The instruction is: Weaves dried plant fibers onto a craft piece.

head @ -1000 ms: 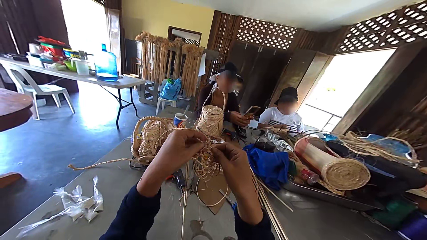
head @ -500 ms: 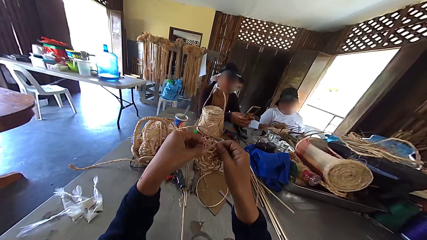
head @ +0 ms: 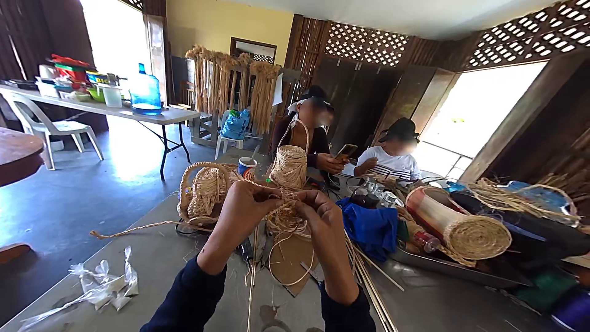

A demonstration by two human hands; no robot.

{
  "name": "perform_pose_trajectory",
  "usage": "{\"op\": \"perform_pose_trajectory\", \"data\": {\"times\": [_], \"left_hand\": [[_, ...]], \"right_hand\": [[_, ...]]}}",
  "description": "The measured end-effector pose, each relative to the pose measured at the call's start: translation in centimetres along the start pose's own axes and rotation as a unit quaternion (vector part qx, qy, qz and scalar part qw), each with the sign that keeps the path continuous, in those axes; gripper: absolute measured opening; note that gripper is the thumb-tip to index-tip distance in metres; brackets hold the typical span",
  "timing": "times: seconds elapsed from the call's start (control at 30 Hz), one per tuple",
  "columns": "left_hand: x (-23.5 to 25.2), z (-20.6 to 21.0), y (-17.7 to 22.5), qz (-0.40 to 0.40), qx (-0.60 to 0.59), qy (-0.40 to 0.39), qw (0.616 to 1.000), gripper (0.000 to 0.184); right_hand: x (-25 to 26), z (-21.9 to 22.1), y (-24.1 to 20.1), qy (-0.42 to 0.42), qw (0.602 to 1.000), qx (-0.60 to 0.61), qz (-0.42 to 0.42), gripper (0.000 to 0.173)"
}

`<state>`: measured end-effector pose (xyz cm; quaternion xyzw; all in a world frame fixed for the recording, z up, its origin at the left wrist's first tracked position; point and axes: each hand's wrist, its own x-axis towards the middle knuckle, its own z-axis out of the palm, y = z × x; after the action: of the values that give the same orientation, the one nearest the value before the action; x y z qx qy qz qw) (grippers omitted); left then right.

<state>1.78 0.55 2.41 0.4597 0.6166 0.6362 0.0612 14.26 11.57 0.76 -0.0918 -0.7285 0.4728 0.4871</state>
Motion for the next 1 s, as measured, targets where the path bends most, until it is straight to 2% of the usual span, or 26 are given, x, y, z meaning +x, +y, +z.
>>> {"op": "perform_pose_trajectory", "data": {"times": [0.07, 0.2, 0.33, 0.57, 0.73, 0.8, 0.9, 1.0], "left_hand": [[-0.1, 0.2, 0.1, -0.007, -0.001, -0.017, 1.0, 0.008], [-0.4, 0.6, 0.2, -0.014, 0.016, -0.039, 0.999, 0.008], [-0.4, 0.2, 0.4, -0.026, 0.004, -0.045, 0.999, 0.005], [-0.1, 0.9, -0.9, 0.041, 0.096, -0.023, 0.994, 0.007], [-0.2, 1.0, -0.7, 0.06, 0.137, -0.036, 0.988, 0.007], [-0.2, 1.0, -1.4, 0.127, 0.19, -0.029, 0.973, 0.011], [-0.4, 1.2, -2.2, 0.249, 0.283, -0.017, 0.926, 0.017], [-0.7, 1.5, -2.1, 0.317, 0.349, 0.008, 0.882, 0.015]], "right_hand": [[0.0, -0.2, 0.1, -0.031, 0.999, 0.0, -0.015, 0.02], [0.0, 0.4, 0.7, -0.012, 0.999, 0.013, -0.05, 0.006], [0.0, 0.2, 0.8, 0.001, 0.999, -0.006, -0.051, 0.005], [0.2, -0.1, 0.5, -0.03, 0.999, -0.036, -0.004, 0.008], [0.2, -0.5, 0.6, -0.034, 0.997, -0.062, -0.01, 0.009], [0.2, -0.5, 0.6, -0.036, 0.997, -0.073, -0.007, 0.009], [0.2, -0.6, 0.4, -0.051, 0.994, -0.095, 0.014, 0.009], [0.3, -0.6, 0.2, -0.056, 0.991, -0.109, 0.043, 0.01]]}}
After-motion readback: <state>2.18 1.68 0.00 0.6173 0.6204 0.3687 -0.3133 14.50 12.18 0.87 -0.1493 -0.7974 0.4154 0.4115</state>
